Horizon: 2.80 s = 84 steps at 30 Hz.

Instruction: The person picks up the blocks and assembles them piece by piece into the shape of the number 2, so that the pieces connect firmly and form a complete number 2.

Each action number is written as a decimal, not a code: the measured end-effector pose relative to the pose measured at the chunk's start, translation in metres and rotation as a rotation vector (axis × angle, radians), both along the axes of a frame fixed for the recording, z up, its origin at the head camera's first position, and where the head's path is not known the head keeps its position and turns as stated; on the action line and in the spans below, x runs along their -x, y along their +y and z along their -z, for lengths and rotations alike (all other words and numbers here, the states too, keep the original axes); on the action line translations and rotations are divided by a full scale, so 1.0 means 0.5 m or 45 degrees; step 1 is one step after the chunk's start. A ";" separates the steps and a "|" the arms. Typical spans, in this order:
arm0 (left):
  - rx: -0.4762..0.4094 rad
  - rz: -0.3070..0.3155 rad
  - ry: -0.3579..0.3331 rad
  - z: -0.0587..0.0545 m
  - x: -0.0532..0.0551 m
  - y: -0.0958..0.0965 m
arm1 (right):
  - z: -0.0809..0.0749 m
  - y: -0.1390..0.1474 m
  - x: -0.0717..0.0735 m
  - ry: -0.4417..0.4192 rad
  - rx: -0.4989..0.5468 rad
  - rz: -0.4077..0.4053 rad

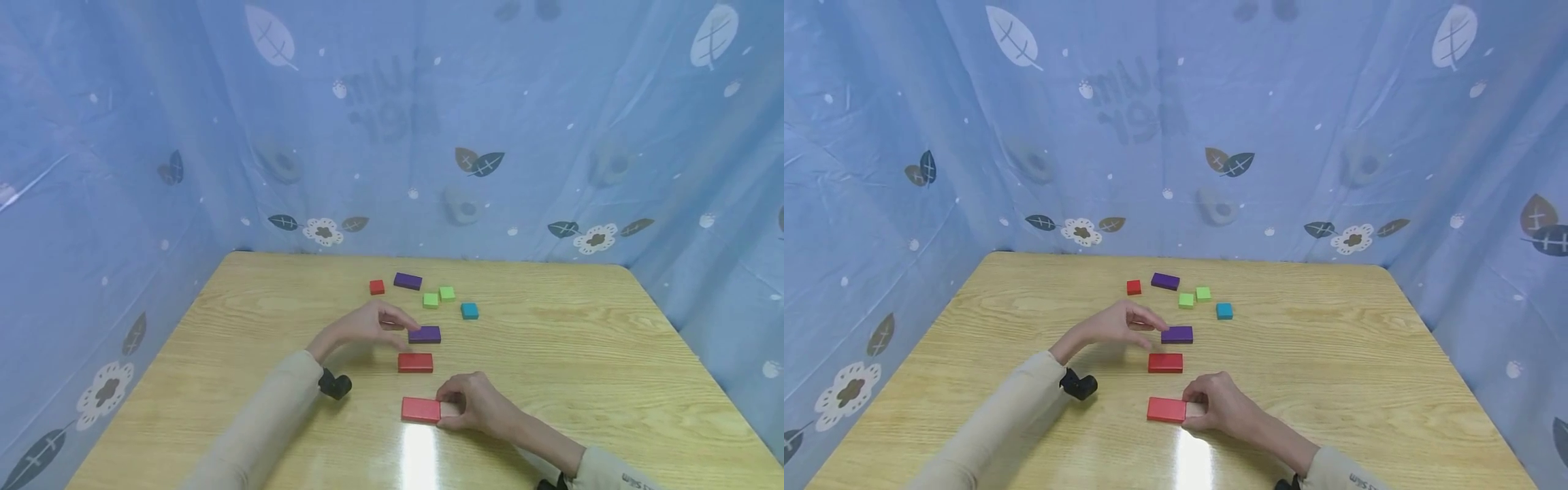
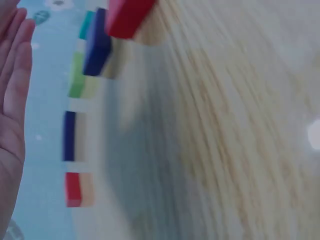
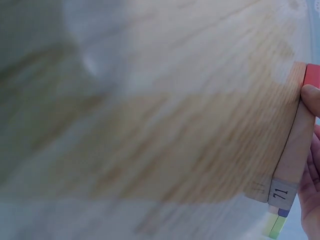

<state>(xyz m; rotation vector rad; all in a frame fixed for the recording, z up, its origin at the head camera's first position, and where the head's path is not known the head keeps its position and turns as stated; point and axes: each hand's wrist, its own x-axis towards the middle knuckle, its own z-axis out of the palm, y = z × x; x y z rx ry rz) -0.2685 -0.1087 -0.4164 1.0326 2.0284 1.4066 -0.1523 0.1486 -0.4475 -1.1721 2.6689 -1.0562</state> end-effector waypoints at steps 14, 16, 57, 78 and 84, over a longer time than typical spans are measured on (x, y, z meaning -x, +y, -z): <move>0.162 0.004 0.039 0.030 0.017 0.008 | 0.005 0.002 0.003 -0.021 -0.001 -0.002; 0.194 0.021 0.075 0.031 0.014 0.013 | 0.005 0.003 0.004 -0.032 -0.009 0.002; 0.517 0.155 0.104 0.008 -0.002 0.052 | 0.005 0.002 0.003 -0.062 0.009 0.012; 0.428 0.288 0.124 0.002 -0.024 0.066 | 0.005 0.001 0.003 -0.123 0.011 0.037; 0.435 0.305 0.141 0.012 -0.030 0.069 | 0.007 0.001 0.003 -0.109 0.037 0.017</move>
